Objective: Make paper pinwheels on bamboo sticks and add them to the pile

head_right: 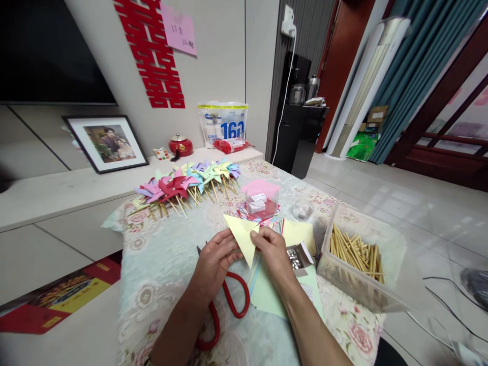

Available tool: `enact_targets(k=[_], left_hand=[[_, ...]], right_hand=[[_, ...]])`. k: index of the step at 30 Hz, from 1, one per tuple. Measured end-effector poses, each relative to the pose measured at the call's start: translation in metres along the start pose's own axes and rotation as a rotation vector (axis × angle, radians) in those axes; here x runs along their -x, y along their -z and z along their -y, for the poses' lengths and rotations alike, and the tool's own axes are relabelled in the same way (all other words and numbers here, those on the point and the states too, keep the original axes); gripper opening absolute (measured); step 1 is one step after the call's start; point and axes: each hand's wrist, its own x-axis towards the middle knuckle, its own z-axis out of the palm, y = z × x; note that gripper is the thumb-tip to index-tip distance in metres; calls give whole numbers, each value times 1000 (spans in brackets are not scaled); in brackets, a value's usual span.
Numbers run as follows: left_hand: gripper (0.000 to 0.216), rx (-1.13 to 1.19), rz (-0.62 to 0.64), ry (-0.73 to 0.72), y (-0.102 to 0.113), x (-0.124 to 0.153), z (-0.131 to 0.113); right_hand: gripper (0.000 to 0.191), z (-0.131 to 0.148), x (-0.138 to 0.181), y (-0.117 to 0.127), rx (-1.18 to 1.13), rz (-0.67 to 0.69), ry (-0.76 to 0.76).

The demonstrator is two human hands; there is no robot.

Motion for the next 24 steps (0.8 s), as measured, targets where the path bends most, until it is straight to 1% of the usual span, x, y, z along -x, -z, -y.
enact_targets(k=[2,4,6,8,10,12,16,20,24], left_hand=[[43,-45,-94,11,1,-1,2],[43,-86,-135,23,1,-2,4],[42,-90,-97,24,1,-1,6],[42,-50,-17,13,0,0,6],[45,9,52,10,-2,1,6],[51,70,81,24,-3,1,5],[57,175,54,50,-6,0,1],[51,249,12,44,-6,2,-5],[43,186,53,48,-3,4,-6]], right_hand=[[31,-2,0,2,168,-78,199],[25,-2,1,3,298,-135,337],[21,-2,3,2,425,-160,442],[18,-1,4,1,567,-169,553],[16,0,6,-1,672,-156,633],[13,0,7,-2,718,-111,677],[13,3,10,-3,734,9,716],[19,8,13,-4,783,89,725],[24,11,15,-5,842,119,701]])
